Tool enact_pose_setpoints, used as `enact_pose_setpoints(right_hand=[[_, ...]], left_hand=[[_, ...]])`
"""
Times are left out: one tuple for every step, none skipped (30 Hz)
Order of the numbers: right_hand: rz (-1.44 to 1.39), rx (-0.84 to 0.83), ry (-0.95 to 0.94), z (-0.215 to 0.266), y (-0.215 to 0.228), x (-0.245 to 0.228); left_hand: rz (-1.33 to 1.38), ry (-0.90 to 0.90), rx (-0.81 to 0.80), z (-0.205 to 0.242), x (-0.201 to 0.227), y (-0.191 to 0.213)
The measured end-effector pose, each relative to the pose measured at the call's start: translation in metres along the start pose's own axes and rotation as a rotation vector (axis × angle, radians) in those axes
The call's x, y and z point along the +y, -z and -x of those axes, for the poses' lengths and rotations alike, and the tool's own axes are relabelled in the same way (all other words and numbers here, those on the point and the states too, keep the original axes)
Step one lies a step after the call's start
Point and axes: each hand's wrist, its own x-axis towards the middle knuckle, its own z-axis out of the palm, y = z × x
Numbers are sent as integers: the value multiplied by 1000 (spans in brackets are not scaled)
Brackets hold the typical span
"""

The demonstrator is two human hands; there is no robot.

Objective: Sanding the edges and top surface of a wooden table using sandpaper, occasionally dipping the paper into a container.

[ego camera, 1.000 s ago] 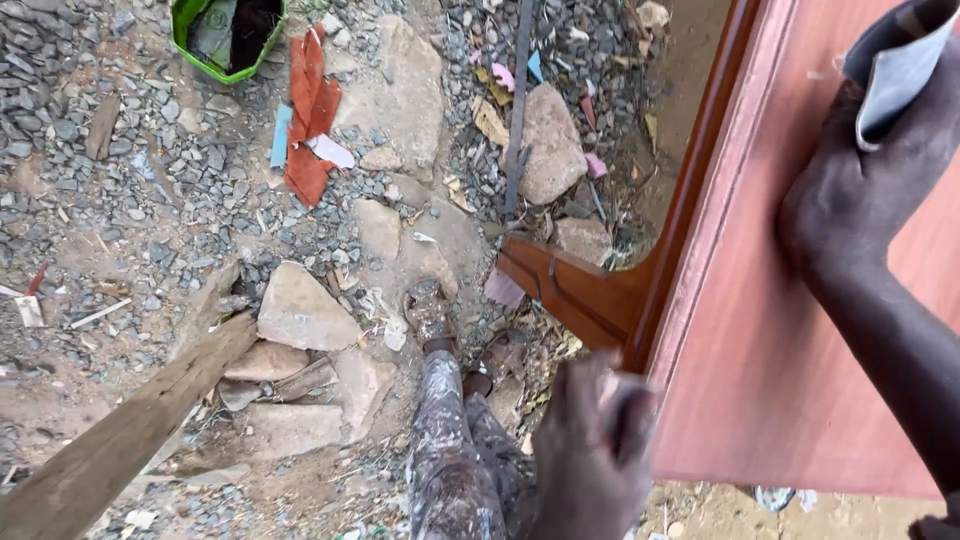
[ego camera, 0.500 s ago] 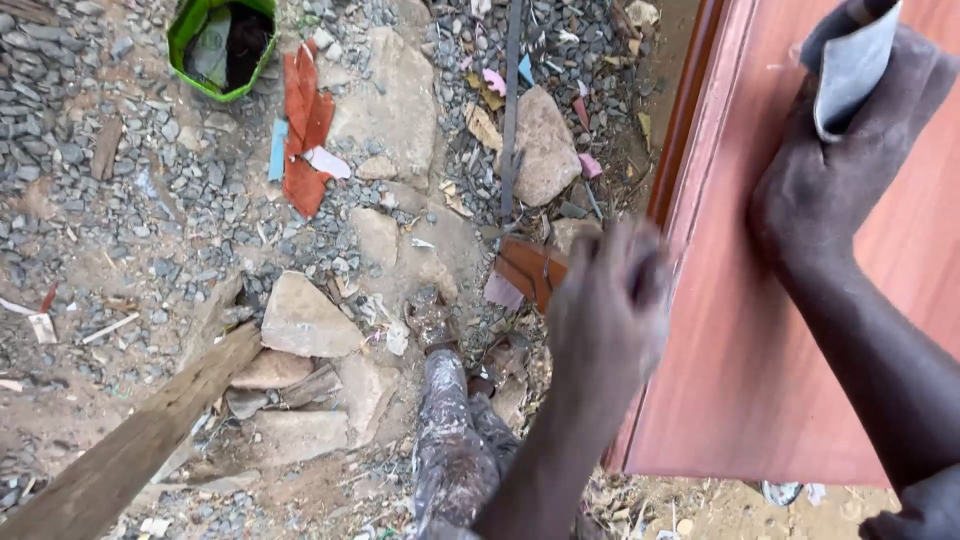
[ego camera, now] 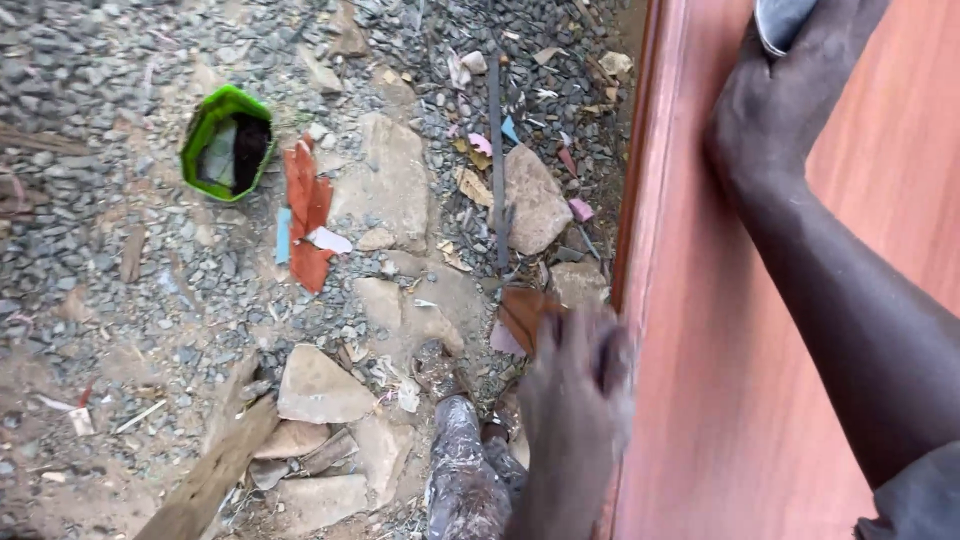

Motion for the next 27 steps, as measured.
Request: enact_pose_setpoints(right_hand=[[24,9,-2,-4,-2,5],[47,17,-4,-8,-3,8],[51,16,-4,-11,-5,9],[50,-12,-54,-14,-7,9],[43,-39,-103,-16,-9,7],[42,-39,-103,-21,-12,11],[44,-42,-95,-22,-14,14],[46,-46,-87,-24,-15,17],[46,-49,-93,-27,-15,19],[57,-51,-88,-31,-14,21],[60,-45,-75,-37,-19,24],[52,-41,-73,-42,-23,24],[51,-42,-78,-43,-23,24],[50,-44,-84,-44,-24,24],[33,-49,-82,-45,-24,26],[68,-61,-74,-44,-24,27],[128,-58,-65,-42,-18,33],[137,-48,-61,-43,-26,35],[92,-63,-113,-45,-27,37],[47,-78,-166,-46,-27,38],[41,-66,-159,-46,-26,29],[57,-55,-132,-46,-24,18],[78,-49,-102,-51,-20,11],[77,-43,-91,-56,-19,11],[73,-60,-126,-55,-19,9],[69,-77,-161,-53,-19,7],[62,-71,-157,-54,-19,8]], left_hand=[[13,21,-17,-23,15,1],[26,42,-34,-46,29,3],[29,42,-38,-67,43,5],[48,14,-25,-87,57,9],[66,-13,-7,-107,70,14],[66,-13,-6,-119,72,14],[81,-7,-31,-128,73,14],[96,-2,-57,-136,75,14],[93,3,-60,-116,62,14],[132,89,-128,-96,49,14],[170,168,-185,-80,35,15],[167,167,-176,-54,-7,-8],[390,243,-213,-18,-48,-21],[613,321,-247,23,-84,-23],[613,326,-230,18,-75,-21],[667,382,-173,13,-67,-20],[721,422,-142,5,-62,-21],[722,411,-151,-6,-52,-20],[806,508,-112,-6,-33,-19],[886,608,-70,-6,-13,-16],[887,593,-64,-12,-9,-14],[964,657,6,-16,-3,-10],[1047,726,72,-22,8,-9],[1054,715,72,-26,8,-16],[462,482,27,-25,4,-23],[-122,237,-6,-25,0,-29],[-123,233,4,-42,12,-29]])
